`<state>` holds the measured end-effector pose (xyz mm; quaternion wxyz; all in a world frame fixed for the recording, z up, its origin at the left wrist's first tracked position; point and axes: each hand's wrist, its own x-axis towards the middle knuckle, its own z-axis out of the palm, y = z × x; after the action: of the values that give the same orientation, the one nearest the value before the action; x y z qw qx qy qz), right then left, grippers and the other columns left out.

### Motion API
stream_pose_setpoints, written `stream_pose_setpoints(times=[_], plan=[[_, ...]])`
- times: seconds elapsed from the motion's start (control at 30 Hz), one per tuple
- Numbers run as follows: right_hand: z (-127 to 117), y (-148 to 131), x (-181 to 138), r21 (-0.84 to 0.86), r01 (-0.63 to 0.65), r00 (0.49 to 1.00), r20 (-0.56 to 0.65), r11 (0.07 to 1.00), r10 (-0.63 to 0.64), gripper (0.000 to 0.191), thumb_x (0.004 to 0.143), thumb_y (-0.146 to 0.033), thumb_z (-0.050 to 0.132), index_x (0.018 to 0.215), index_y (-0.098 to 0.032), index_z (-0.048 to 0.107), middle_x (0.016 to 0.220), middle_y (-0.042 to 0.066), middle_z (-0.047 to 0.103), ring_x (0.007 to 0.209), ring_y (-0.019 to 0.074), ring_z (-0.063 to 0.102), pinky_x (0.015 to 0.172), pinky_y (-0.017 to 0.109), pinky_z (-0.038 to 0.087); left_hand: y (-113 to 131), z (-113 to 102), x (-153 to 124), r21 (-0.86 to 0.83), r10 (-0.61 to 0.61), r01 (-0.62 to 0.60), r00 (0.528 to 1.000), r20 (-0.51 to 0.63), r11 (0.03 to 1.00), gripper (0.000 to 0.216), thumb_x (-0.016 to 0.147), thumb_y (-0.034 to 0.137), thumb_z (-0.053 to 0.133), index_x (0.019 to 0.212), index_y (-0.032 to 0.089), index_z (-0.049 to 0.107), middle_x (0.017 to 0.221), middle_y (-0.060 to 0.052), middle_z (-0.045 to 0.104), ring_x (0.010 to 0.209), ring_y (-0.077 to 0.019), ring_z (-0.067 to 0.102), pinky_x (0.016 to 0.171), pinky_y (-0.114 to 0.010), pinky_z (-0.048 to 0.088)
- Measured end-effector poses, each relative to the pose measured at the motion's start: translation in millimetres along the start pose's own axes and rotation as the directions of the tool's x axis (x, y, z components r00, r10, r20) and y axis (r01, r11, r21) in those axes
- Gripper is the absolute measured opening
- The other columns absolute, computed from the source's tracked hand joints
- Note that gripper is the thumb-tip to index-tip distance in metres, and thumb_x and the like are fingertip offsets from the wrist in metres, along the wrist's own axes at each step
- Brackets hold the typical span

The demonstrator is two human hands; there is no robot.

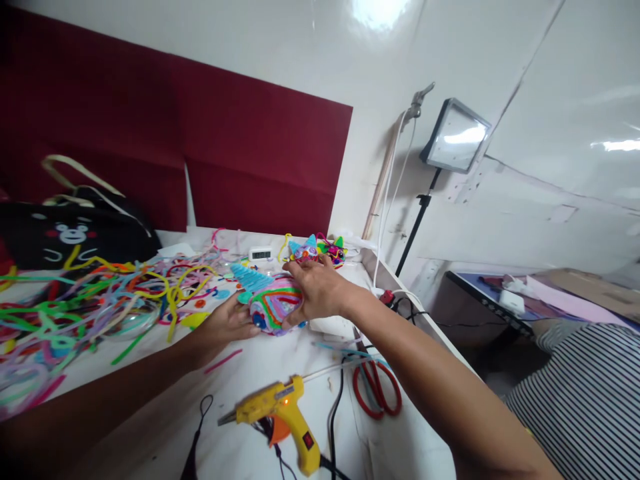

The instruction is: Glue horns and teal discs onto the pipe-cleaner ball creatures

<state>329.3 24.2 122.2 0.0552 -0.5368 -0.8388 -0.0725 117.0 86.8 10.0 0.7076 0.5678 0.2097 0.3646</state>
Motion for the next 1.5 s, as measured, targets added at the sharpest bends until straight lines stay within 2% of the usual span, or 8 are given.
stream_pose_setpoints(times=[0.2,0.37,0.5,0.73,0.97,1.13,1.4,1.5], plan=[[-14,8,-6,0.003,-0.058,0.998,0.0,0.998,0.058,0.095,0.062,-0.056,0.081,0.137,-0.014,0.041,0.126,0.019,0.061,0.122,0.036,0.052,0.11,0.058,0.02,-5,14,15,-0.041,0.062,-0.061,0.998,0.02,0.997,0.074,0.058,0.023,0.087,0.122,0.018,0.05,0.126,-0.013,0.063,0.122,-0.0329,0.055,0.103,-0.045,0.042],[-23,12,-6,-0.038,-0.1,0.994,0.037,0.994,0.101,0.096,0.063,-0.06,0.078,0.139,-0.015,0.039,0.128,0.018,0.059,0.121,0.0369,0.053,0.108,0.055,0.025,-14,23,26,-0.031,0.099,-0.098,0.995,0.024,0.995,0.067,0.059,0.024,0.088,0.117,0.019,0.056,0.12,-0.01,0.067,0.116,-0.0293,0.059,0.099,-0.04,0.046],[-25,17,-4,-0.047,-0.113,0.99,0.084,0.993,0.116,0.101,0.063,-0.068,0.073,0.141,-0.014,0.038,0.124,0.018,0.061,0.119,0.038,0.054,0.105,0.054,0.028,-20,26,34,-0.026,0.136,-0.134,0.988,0.073,0.991,0.057,0.063,0.025,0.086,0.114,0.019,0.061,0.119,-0.01,0.068,0.11,-0.0272,0.061,0.094,-0.035,0.048],[-27,27,2,-0.017,-0.128,0.986,0.107,0.992,0.129,0.098,0.064,-0.067,0.072,0.14,-0.016,0.039,0.124,0.016,0.062,0.121,0.0362,0.054,0.109,0.054,0.023,-18,37,45,-0.083,0.187,-0.177,0.974,0.129,0.981,0.054,0.068,0.021,0.082,0.117,0.019,0.06,0.12,-0.009,0.067,0.111,-0.0272,0.061,0.096,-0.037,0.047],[-31,35,6,0.012,-0.181,0.974,0.137,0.983,0.178,0.101,0.066,-0.062,0.074,0.145,-0.015,0.032,0.128,0.016,0.061,0.126,0.0352,0.05,0.111,0.054,0.02,-17,43,57,-0.138,0.196,-0.187,0.979,0.059,0.973,0.063,0.065,0.018,0.082,0.122,0.018,0.058,0.12,-0.01,0.067,0.118,-0.0294,0.058,0.104,-0.042,0.043],[-29,43,8,0.038,-0.188,0.975,0.131,0.981,0.182,0.102,0.065,-0.064,0.074,0.145,-0.016,0.033,0.126,0.015,0.063,0.126,0.0358,0.051,0.112,0.056,0.017,-18,46,63,-0.162,0.2,-0.197,0.98,0.0,0.967,0.07,0.064,0.017,0.082,0.127,0.02,0.052,0.118,-0.009,0.068,0.115,-0.0285,0.06,0.101,-0.042,0.044],[-37,44,15,0.018,-0.194,0.975,0.115,0.981,0.191,0.1,0.063,-0.067,0.074,0.143,-0.019,0.038,0.126,0.014,0.063,0.125,0.036,0.053,0.11,0.055,0.026,-21,45,69,-0.178,0.245,-0.244,0.969,-0.02,0.953,0.064,0.069,0.021,0.078,0.128,0.022,0.052,0.115,-0.008,0.07,0.108,-0.0269,0.064,0.098,-0.041,0.047],[-47,49,12,0.11,-0.164,0.986,0.01,0.98,0.164,0.089,0.066,-0.063,0.074,0.139,-0.021,0.044,0.123,0.011,0.066,0.119,0.0318,0.058,0.107,0.051,0.032,-19,41,70,-0.17,0.267,-0.267,0.963,-0.025,0.948,0.062,0.071,0.024,0.077,0.128,0.023,0.053,0.119,-0.008,0.068,0.113,-0.028,0.062,0.099,-0.041,0.048]])
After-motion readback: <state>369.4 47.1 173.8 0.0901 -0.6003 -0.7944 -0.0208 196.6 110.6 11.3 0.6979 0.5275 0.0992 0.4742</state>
